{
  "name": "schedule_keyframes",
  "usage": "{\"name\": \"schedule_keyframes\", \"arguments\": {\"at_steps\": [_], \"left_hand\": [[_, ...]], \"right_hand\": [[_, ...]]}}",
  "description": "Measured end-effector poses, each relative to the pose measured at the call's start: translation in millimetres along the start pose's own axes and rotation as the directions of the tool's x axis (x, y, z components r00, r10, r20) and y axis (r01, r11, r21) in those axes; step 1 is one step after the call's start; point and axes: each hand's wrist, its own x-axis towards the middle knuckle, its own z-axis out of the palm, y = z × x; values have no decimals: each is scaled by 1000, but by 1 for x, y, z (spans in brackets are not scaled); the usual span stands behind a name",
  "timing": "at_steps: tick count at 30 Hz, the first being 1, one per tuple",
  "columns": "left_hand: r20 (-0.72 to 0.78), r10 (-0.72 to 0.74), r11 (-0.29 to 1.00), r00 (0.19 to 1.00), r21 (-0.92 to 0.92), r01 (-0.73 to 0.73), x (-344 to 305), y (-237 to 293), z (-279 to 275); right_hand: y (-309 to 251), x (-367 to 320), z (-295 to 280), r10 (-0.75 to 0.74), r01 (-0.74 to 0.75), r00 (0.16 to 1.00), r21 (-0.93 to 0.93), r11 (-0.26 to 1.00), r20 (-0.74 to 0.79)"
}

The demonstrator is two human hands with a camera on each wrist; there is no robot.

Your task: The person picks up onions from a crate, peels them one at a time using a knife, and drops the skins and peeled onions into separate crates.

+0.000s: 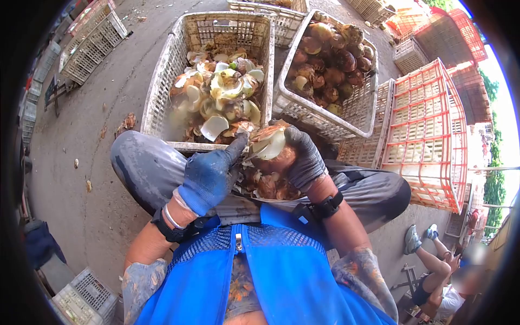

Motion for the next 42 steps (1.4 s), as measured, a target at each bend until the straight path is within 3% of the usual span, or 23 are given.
{"name": "schedule_keyframes", "arguments": {"at_steps": [3,4,8,10,17,19,21,23,24,25,27,28,29,31,32,33,34,35,36,37,40,41,42], "left_hand": [[8,107,994,994,32,-107,-2,-9,3],[7,103,994,995,31,-103,-1,-9,2],[41,117,979,992,161,-122,6,-4,-3],[47,109,972,993,203,-116,8,-5,-1],[13,310,925,951,225,-305,36,-30,12],[-75,265,951,961,183,-248,43,-26,16],[-66,205,968,977,164,-192,39,-16,22],[-115,-19,997,993,-82,10,31,-9,37],[44,-164,978,985,-122,168,32,-3,33],[47,-164,978,985,-119,169,29,-1,38],[-19,-215,951,976,-230,205,25,0,49],[64,-333,907,941,-252,338,29,3,52],[70,-337,906,939,-247,344,32,0,55],[304,-622,714,722,-160,682,41,-12,65],[262,-563,785,784,-127,606,38,-17,72],[264,-553,792,791,-127,597,38,-17,65],[252,-578,741,776,-238,628,36,-14,54],[245,-606,674,757,-346,652,33,-13,47],[223,-613,614,758,-468,635,29,-18,45],[225,-607,619,763,-469,630,29,-16,34],[352,-584,408,732,-652,639,27,-5,-5],[349,-583,409,734,-654,636,20,-6,3],[236,-512,435,826,-757,486,19,-2,10]], "right_hand": [[-5,-4,5,34,-34,999,-34,999,-21],[-3,-3,3,-58,38,996,-277,960,-64],[-6,-6,2,-73,27,994,-473,880,-80],[-9,-4,8,46,-52,996,-79,996,-78],[-19,-4,2,279,-272,960,149,951,-29],[-22,-6,4,245,-241,969,100,965,-28],[-18,-2,-1,169,-165,985,89,982,-35],[-11,-1,-2,68,-50,986,122,991,-152],[-7,2,-9,48,-29,990,138,990,-133],[-5,4,-15,48,-29,990,143,989,-133],[-2,8,-20,92,-95,995,193,977,24],[5,8,-14,84,-71,996,246,967,-42],[5,6,-14,111,-94,992,238,967,-61],[13,13,-19,9,12,995,215,977,-97],[15,15,-19,5,16,995,216,976,-98],[17,17,-16,-74,91,983,101,991,-167],[17,17,-15,-159,159,960,-19,987,-230],[12,14,-13,-166,167,957,-19,986,-237],[7,10,-8,-140,148,980,53,988,-139],[2,8,-5,-121,124,992,120,985,-35],[-5,3,-6,-148,138,987,136,981,67],[-6,3,-6,-149,139,986,134,981,69],[-6,3,-6,-156,127,979,208,970,134]]}}
